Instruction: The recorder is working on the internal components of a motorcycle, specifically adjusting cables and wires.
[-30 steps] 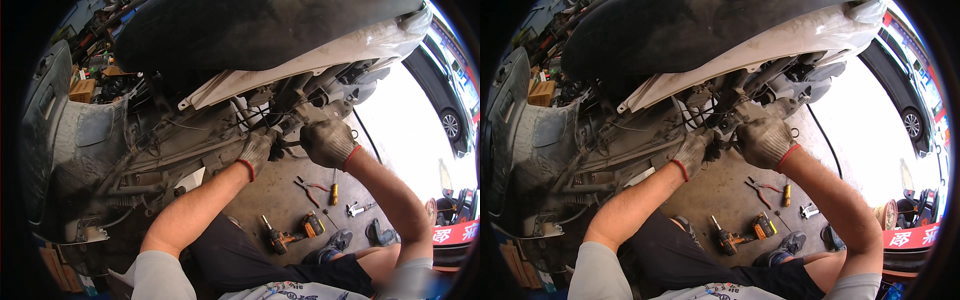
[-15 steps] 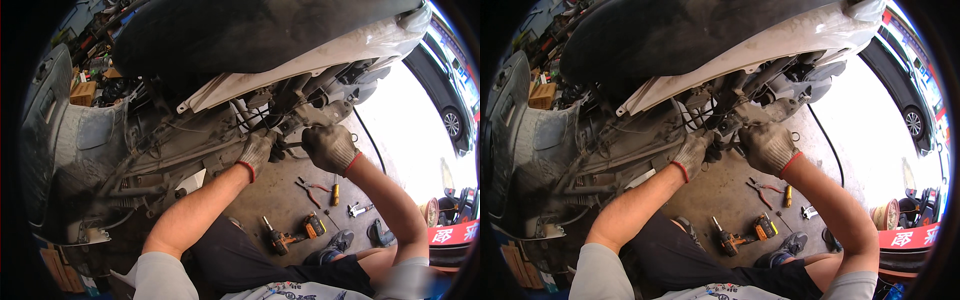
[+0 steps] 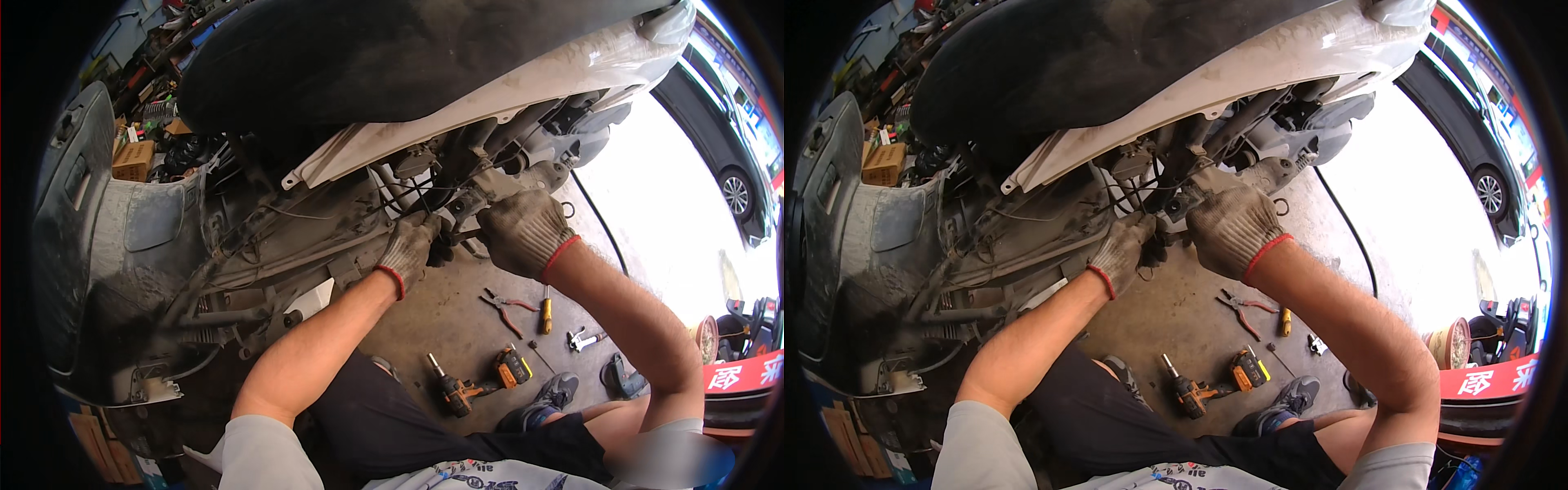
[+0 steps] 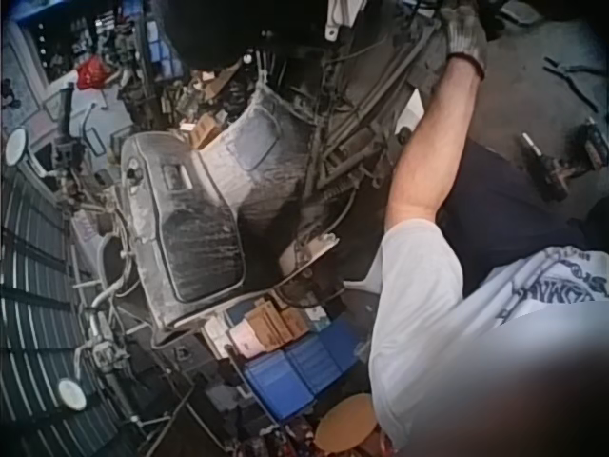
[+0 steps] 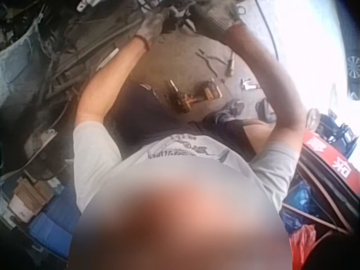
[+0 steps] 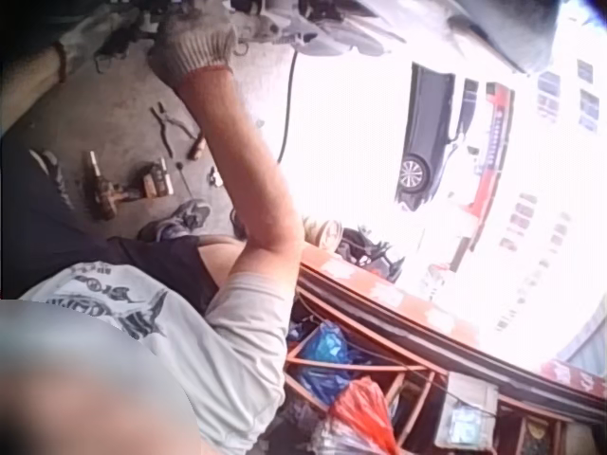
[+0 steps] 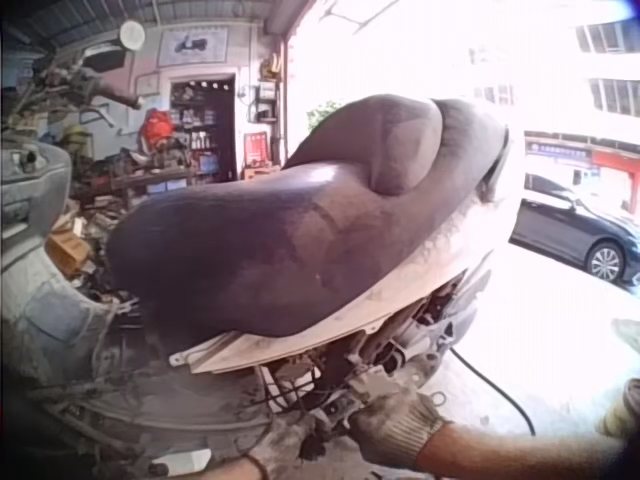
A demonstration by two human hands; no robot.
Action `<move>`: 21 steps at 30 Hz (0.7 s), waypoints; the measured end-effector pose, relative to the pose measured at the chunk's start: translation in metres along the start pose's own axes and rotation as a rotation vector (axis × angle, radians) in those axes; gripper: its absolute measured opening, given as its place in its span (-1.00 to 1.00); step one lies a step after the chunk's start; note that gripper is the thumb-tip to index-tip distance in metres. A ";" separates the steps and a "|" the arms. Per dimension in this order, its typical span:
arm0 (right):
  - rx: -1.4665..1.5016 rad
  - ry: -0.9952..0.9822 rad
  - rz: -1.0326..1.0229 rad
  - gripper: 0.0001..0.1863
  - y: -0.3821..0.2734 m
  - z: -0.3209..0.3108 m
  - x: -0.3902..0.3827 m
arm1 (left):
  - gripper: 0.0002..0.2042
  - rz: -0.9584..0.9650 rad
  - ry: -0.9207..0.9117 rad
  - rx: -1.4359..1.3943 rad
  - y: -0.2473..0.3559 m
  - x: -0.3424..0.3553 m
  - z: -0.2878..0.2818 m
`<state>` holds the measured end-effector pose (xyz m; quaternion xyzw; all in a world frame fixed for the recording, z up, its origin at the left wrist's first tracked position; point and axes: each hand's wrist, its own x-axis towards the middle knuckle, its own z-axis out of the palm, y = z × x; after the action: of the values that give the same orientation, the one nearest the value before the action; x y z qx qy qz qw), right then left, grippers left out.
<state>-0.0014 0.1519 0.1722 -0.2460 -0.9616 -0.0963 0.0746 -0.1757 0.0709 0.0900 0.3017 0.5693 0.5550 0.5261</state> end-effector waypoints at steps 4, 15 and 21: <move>0.049 0.038 -0.017 -0.88 -0.002 -0.004 0.004 | -0.75 -0.007 0.000 0.059 0.002 -0.003 -0.002; 0.037 -0.198 0.041 -0.82 0.003 -0.006 0.006 | -0.76 -0.090 -0.018 -0.043 0.006 -0.005 0.003; -0.014 -0.035 -0.013 -0.82 0.004 -0.007 0.000 | -0.74 -0.057 0.009 -0.126 -0.005 0.006 0.008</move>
<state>0.0008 0.1536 0.1797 -0.2420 -0.9636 -0.0991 0.0552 -0.1684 0.0775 0.0849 0.2492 0.5439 0.5759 0.5571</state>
